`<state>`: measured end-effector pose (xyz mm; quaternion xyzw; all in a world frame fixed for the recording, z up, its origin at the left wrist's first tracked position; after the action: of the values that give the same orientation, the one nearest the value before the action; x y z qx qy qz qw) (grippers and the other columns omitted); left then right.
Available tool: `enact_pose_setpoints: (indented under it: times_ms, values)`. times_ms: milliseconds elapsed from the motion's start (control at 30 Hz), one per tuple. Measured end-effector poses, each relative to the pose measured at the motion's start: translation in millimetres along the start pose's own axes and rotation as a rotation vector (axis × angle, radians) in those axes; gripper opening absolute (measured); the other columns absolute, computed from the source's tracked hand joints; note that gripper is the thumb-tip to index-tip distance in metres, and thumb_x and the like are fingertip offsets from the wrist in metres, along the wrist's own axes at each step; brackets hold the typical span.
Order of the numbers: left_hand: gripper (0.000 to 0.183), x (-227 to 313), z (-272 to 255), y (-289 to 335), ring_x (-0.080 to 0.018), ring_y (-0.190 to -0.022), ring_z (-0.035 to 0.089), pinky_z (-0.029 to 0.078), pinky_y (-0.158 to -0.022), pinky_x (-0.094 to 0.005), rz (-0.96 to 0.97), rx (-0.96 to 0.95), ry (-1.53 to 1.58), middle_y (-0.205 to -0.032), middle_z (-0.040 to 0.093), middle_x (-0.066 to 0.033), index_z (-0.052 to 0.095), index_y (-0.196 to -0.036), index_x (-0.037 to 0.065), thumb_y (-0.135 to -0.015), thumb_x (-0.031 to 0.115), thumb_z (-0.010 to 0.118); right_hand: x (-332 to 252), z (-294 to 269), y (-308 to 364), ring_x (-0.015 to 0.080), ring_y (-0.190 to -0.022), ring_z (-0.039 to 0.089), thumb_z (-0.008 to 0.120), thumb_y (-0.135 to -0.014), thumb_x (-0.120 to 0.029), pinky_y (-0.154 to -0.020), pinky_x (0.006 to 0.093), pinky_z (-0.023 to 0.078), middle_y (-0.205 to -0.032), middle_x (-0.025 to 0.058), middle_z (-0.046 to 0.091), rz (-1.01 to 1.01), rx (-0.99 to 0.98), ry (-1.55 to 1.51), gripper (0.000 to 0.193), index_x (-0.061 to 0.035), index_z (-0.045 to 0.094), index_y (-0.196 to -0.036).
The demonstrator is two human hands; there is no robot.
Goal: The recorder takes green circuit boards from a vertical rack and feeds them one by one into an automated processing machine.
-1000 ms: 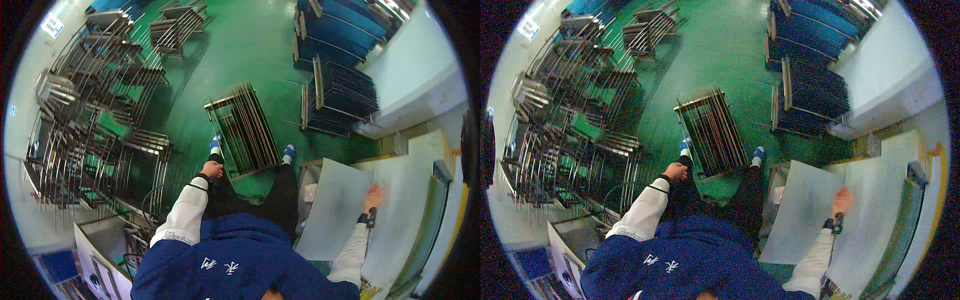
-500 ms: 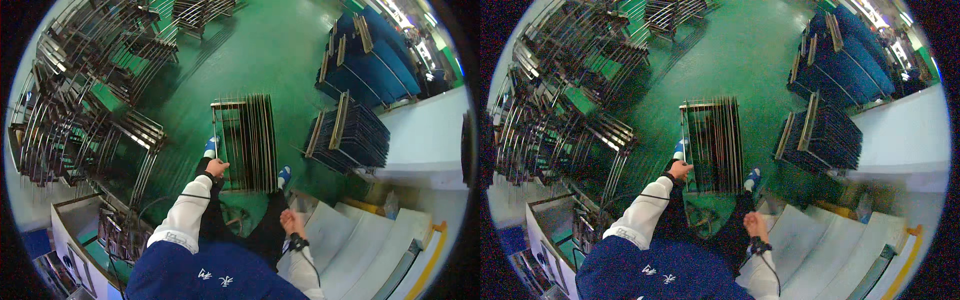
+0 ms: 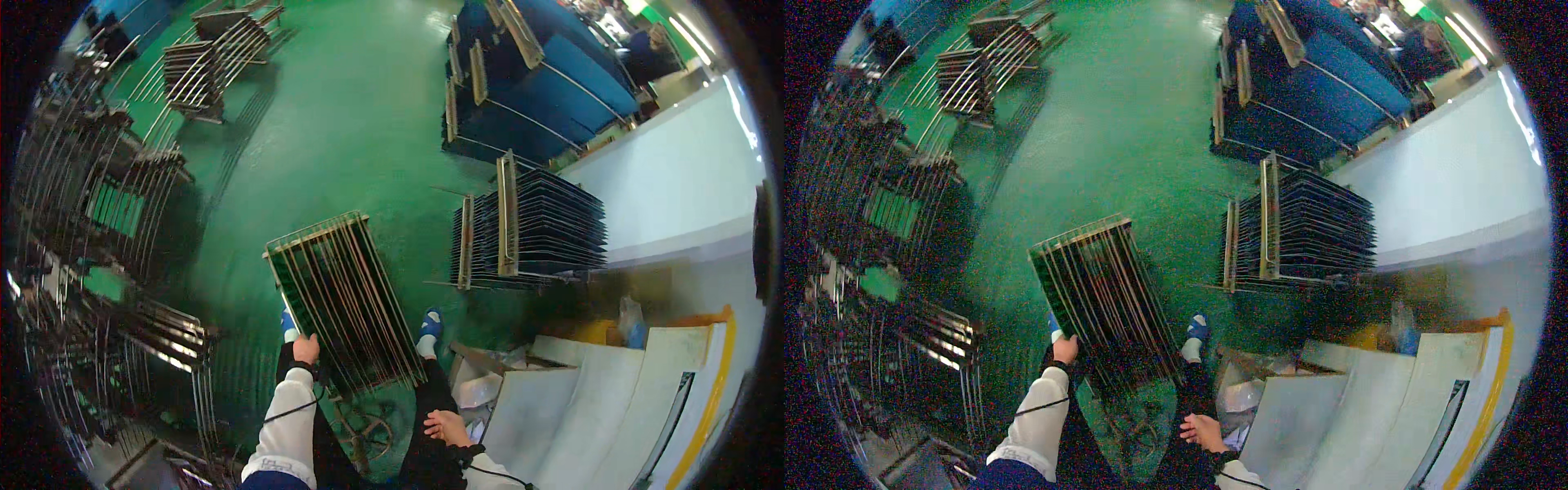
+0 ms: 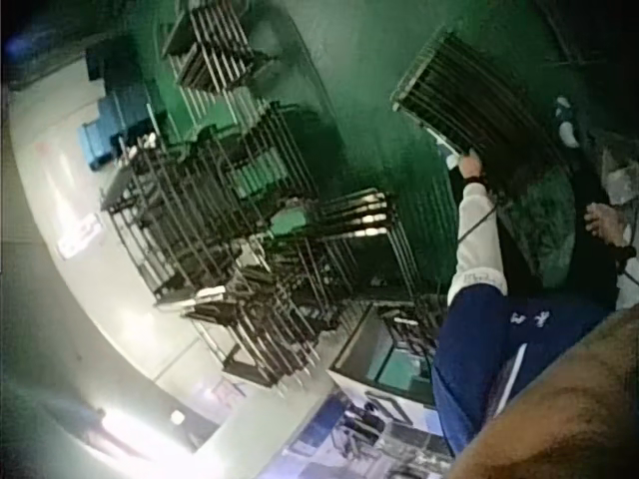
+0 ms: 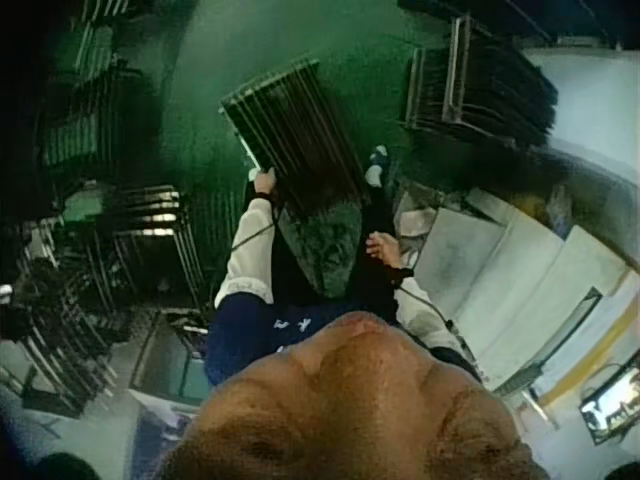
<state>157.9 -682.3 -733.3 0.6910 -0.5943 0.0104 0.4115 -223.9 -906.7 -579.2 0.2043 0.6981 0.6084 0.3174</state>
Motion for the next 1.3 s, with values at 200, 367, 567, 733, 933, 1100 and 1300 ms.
enact_pose_setpoints:
  times_ms: [200,367,567,733,933,1100,1300]
  values:
    - [0.030,-13.9,17.9,-13.1,-0.0414,-0.076,0.056,0.046,-0.068,-0.0449,0.045,-0.107,-0.213,-0.077,0.057,-0.0286,0.056,-0.081,-0.008,-0.074,0.019,0.047,1.1,0.5,-6.3,0.0197,-0.062,0.060,0.052,-0.083,-0.032,-0.050,0.0277,0.047,-0.085,0.0127,0.059,-0.012,-0.091,-0.062,0.036,-0.0014,0.050,-0.102]
    - [0.029,12.7,-22.4,18.4,-0.0434,-0.070,0.055,0.044,-0.065,-0.0464,0.122,-0.033,-0.154,-0.071,0.057,-0.0291,0.056,-0.071,-0.008,-0.071,0.019,0.047,18.7,-10.2,-11.3,0.0214,-0.063,0.061,0.052,-0.083,-0.031,-0.051,0.0297,0.049,-0.085,0.0139,0.059,-0.028,-0.172,-0.121,0.035,-0.0012,0.050,-0.100]
    - [0.033,24.9,-99.8,74.8,-0.0389,-0.060,0.056,0.043,-0.055,-0.0446,0.210,0.016,0.003,-0.060,0.054,-0.0279,0.052,-0.064,-0.011,-0.070,0.021,0.053,20.2,-12.6,-3.1,0.0231,-0.063,0.060,0.053,-0.083,-0.025,-0.053,0.0325,0.050,-0.082,0.0138,0.059,-0.166,-0.202,-0.171,0.029,0.0006,0.050,-0.097]
    - [0.020,32.6,-176.9,123.2,-0.0144,-0.045,0.048,0.035,-0.037,-0.0319,0.156,-0.104,0.236,-0.054,0.052,-0.0047,0.051,-0.064,-0.002,-0.071,0.015,0.059,23.5,-13.2,-5.1,0.0232,-0.063,0.061,0.054,-0.083,-0.024,-0.051,0.0325,0.051,-0.079,0.0141,0.059,-0.285,-0.186,-0.171,0.028,0.0015,0.052,-0.093]
    - [0.028,55.7,-295.9,188.4,-0.0175,-0.076,0.053,0.043,-0.066,-0.0309,0.262,0.066,0.362,-0.091,0.057,-0.0078,0.051,-0.099,-0.005,-0.075,0.006,0.056,27.4,-7.3,-8.4,0.0221,-0.066,0.061,0.056,-0.080,-0.028,-0.052,0.0330,0.051,-0.083,0.0119,0.059,-0.315,-0.197,-0.163,0.030,-0.0012,0.054,-0.094]
    - [0.031,121.8,-362.1,286.4,-0.0183,-0.079,0.053,0.045,-0.066,-0.0322,0.446,-0.009,0.690,-0.092,0.055,-0.0091,0.045,-0.106,-0.005,-0.078,0.008,0.051,43.2,19.5,5.1,0.0211,-0.068,0.059,0.054,-0.082,-0.029,-0.059,0.0341,0.051,-0.082,0.0073,0.057,-0.174,-0.502,-0.149,0.030,-0.0039,0.050,-0.097]
    - [0.020,165.5,-341.6,355.7,-0.0141,-0.074,0.053,0.044,-0.060,-0.0279,0.411,-0.098,1.052,-0.086,0.054,-0.0031,0.055,-0.094,0.004,-0.079,0.017,0.055,17.0,67.5,111.8,0.0131,-0.069,0.056,0.054,-0.084,-0.031,-0.061,0.0263,0.047,-0.081,0.0036,0.058,-0.747,-0.462,0.175,0.031,-0.0041,0.055,-0.099]
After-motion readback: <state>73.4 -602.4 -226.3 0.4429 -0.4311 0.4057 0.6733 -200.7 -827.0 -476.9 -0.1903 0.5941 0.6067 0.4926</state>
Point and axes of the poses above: each hand's wrist, its own y-axis away from the middle knuckle, its own z-axis out of the palm, x = y × z, the point moved 7 cm from there along -y, towards the middle knuckle
